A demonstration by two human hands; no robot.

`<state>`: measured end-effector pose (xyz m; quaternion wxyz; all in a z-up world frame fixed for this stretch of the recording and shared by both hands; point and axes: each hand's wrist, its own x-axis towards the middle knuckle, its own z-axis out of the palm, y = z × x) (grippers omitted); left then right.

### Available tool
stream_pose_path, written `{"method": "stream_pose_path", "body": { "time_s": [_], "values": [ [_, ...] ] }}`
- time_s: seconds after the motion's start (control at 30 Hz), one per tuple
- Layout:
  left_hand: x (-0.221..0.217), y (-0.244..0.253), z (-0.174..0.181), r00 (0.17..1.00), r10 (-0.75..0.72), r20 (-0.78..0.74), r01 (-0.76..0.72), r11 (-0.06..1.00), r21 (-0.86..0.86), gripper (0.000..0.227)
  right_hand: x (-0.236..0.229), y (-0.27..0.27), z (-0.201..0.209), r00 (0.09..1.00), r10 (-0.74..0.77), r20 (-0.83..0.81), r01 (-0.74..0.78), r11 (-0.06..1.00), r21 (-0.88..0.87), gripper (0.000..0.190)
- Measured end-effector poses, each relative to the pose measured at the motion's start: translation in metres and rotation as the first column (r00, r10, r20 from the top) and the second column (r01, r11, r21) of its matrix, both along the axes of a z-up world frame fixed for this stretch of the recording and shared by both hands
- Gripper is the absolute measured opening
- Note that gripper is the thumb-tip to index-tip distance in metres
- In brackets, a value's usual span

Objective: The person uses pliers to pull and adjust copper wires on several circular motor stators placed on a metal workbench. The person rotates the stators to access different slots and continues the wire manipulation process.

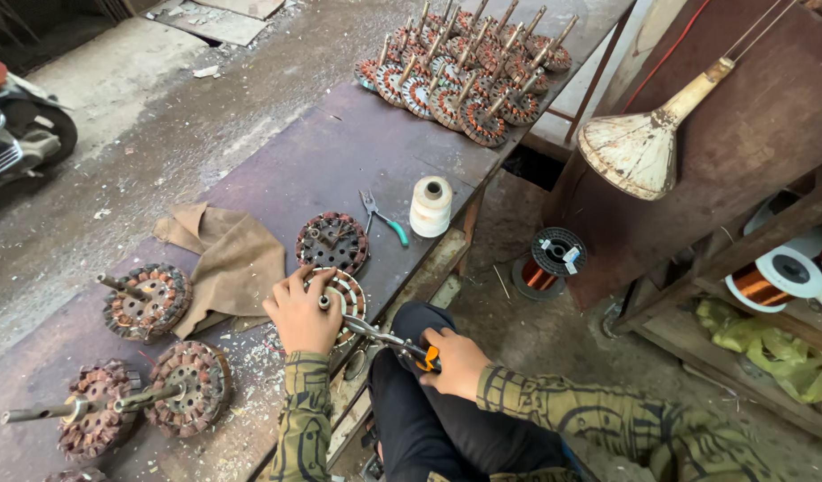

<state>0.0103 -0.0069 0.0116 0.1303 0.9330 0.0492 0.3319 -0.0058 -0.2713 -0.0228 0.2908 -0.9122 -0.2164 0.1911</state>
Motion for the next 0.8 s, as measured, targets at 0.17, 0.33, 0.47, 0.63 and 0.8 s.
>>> {"method": "stream_pose_path", "body": {
  "time_s": [0.17,0.33,0.47,0.63,0.8],
  "values": [
    [-0.009,-0.007,0.004,0.999,0.023,0.049,-0.023,1.0,0.011,0.045,-0.014,-0.001,-0.009,0.951,-0.032,0.307,0.014,0.998,0.062,0.051],
    [-0.029,-0.016,0.006,0.988,0.048,0.147,-0.035,0.996,-0.087,0.063,-0.025,-0.006,-0.015,0.925,-0.007,0.381,-0.016,0.998,0.057,0.041],
    [-0.032,-0.017,0.004,0.971,0.051,0.233,-0.026,0.994,-0.109,0.06,-0.022,-0.005,-0.011,0.927,0.018,0.375,-0.032,0.999,0.031,0.039],
    [-0.031,-0.015,-0.002,0.958,0.015,0.285,0.032,0.987,-0.158,0.057,-0.021,-0.005,-0.005,0.935,0.015,0.353,-0.045,0.996,0.079,0.042],
    [-0.036,-0.013,-0.008,0.945,0.02,0.327,0.032,0.988,-0.154,0.052,-0.022,-0.005,-0.008,0.943,0.002,0.332,-0.035,0.995,0.094,0.041]
  ]
}}
